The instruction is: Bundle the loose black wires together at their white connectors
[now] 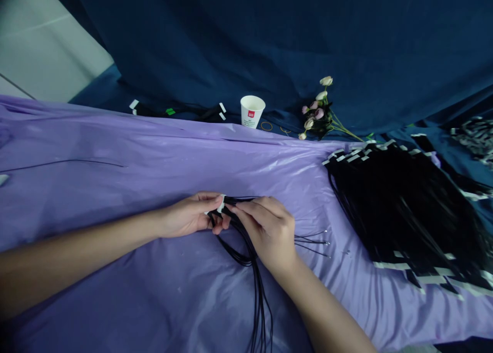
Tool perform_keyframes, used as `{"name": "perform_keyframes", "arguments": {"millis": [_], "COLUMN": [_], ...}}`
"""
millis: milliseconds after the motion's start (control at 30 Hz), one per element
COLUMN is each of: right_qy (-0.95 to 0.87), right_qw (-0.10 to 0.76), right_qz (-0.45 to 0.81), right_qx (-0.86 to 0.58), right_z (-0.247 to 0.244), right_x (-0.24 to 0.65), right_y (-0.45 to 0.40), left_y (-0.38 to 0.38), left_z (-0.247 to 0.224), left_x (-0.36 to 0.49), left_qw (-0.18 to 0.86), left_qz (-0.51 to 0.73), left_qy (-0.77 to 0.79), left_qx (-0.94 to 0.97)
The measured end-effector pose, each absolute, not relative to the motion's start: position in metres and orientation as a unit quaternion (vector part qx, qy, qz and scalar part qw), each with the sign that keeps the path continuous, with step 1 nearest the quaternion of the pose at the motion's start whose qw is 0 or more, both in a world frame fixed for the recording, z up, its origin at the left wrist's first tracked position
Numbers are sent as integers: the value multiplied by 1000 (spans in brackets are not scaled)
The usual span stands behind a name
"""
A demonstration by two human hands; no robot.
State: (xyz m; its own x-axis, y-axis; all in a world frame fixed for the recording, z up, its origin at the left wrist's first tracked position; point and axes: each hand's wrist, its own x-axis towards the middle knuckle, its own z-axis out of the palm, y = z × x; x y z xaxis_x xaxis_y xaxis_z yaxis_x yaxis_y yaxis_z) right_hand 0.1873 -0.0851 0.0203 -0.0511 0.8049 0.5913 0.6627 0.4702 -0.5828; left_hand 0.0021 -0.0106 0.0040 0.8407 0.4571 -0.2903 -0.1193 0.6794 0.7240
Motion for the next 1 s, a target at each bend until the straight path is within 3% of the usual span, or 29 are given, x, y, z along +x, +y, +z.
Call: {"name": "perform_keyframes", "arguments": {"millis": [133,367,633,767,1000], "right_qy": [-732,-664,-657,-691,-710], "right_qw": [456,462,304,317,382], "right_qz": [45,-121,41,157,218], "right_qx": [-504,-576,-689,-631,-550], "right_z": [23,28,29,24,15], "right_x": [192,211,221,216,197], "right_y": [-84,-85,-92,-88,-83], "left_y": [-10,-8,-7,-6,-8], "left_z": [4,1,3,3,2], "left_x": [4,5,3,1,0], "left_qw": [889,900,904,912,919], "left_qz": [165,197,231,230,207], "left_qy": [226,229,231,214,185], "left_qx": [363,313,275,265,280]}}
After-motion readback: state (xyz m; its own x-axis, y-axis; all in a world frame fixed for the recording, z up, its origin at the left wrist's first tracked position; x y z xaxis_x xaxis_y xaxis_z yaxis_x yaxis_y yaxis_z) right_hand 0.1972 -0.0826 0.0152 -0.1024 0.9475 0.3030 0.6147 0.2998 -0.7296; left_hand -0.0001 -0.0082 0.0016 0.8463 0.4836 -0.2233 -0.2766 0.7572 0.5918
